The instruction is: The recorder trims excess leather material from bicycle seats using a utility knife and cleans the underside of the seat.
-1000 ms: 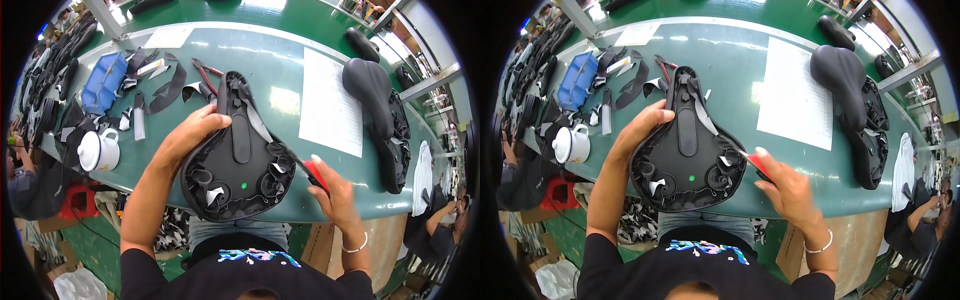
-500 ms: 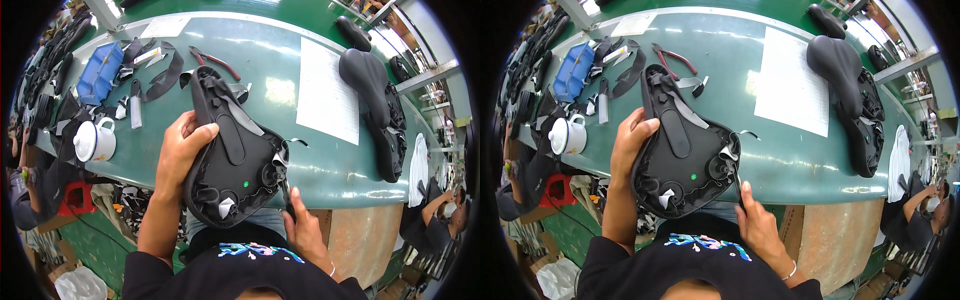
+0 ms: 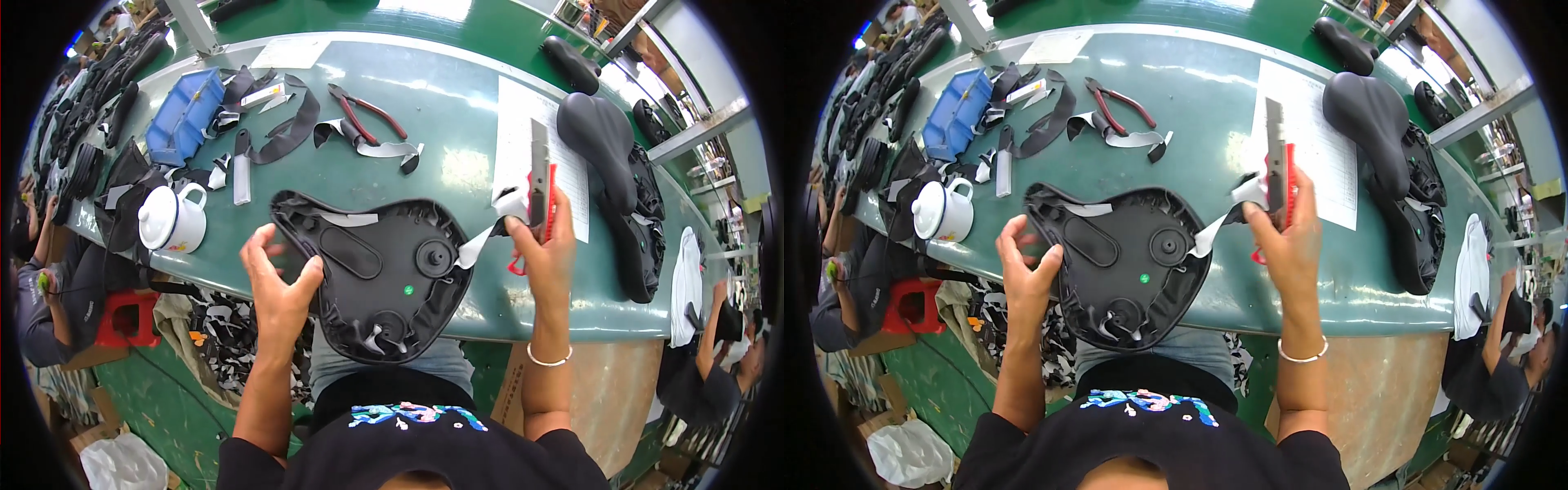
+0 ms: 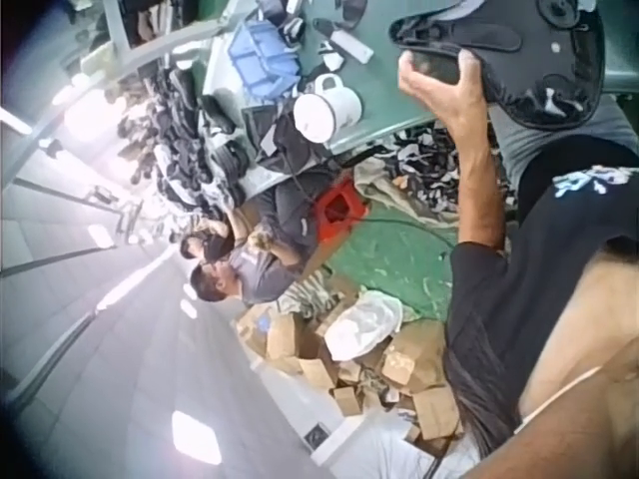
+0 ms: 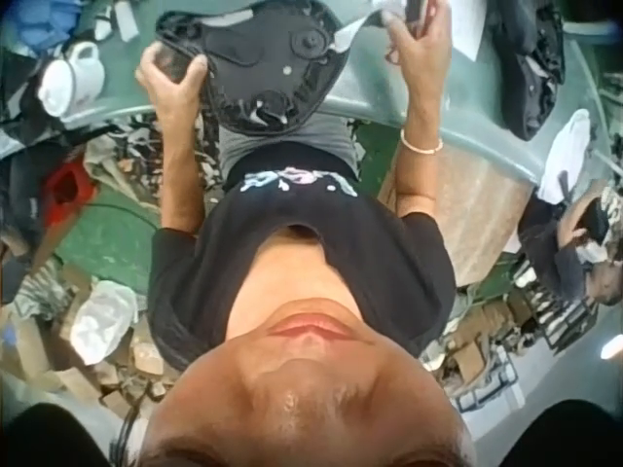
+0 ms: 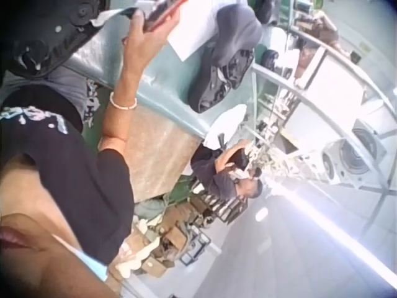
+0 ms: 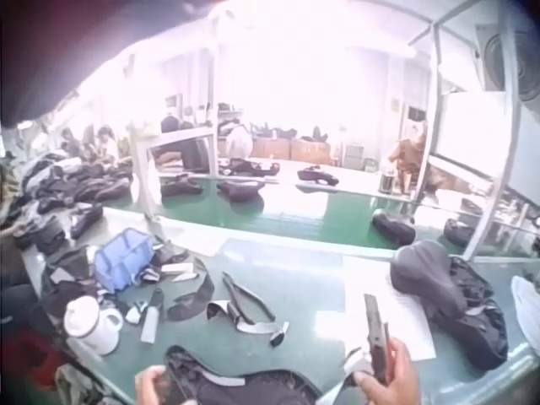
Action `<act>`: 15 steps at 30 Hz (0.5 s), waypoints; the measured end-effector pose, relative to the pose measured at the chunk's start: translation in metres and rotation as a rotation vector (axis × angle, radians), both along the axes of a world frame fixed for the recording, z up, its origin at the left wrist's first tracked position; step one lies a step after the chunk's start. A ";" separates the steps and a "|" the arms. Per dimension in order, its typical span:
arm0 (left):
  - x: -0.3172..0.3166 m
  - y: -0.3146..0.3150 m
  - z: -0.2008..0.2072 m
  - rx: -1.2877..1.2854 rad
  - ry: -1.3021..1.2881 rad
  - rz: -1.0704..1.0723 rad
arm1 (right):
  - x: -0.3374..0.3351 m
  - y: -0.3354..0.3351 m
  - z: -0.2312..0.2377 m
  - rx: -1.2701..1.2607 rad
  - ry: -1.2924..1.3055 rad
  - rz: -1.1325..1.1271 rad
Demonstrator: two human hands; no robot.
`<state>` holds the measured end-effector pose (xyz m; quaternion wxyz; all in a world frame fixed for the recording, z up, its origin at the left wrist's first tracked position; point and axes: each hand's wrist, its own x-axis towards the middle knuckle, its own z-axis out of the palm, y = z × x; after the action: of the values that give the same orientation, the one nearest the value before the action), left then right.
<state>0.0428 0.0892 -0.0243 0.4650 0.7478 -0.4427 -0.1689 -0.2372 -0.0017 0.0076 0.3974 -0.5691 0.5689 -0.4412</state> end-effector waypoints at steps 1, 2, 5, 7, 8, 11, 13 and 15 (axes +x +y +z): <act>0.001 -0.002 0.002 -0.076 -0.120 -0.052 | 0.002 0.001 0.000 0.000 -0.001 0.001; 0.001 -0.008 0.007 -0.076 -0.119 -0.053 | 0.009 0.002 0.001 -0.080 0.007 0.038; -0.034 -0.051 0.042 -0.185 -0.502 -0.697 | 0.032 0.013 0.014 -0.162 0.070 0.183; -0.059 -0.077 0.045 -0.154 -0.539 -0.885 | 0.042 0.015 0.022 -0.290 0.199 0.302; -0.062 -0.087 0.038 -0.099 -0.590 -0.938 | 0.039 0.018 0.025 -0.291 0.197 0.308; -0.058 -0.101 0.026 -0.038 -0.416 -0.941 | -0.008 0.033 0.022 -0.089 0.283 0.251; -0.056 -0.101 0.023 -0.013 -0.307 -0.964 | -0.033 0.034 0.008 -0.234 0.371 0.302; -0.060 -0.101 0.035 0.032 -0.303 -0.948 | -0.037 0.036 0.006 -0.353 0.531 0.417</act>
<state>-0.0174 -0.0114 0.0104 0.2559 0.4874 -0.7940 -0.2578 -0.2738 0.0341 0.0141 0.2131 -0.8268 0.4393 -0.2792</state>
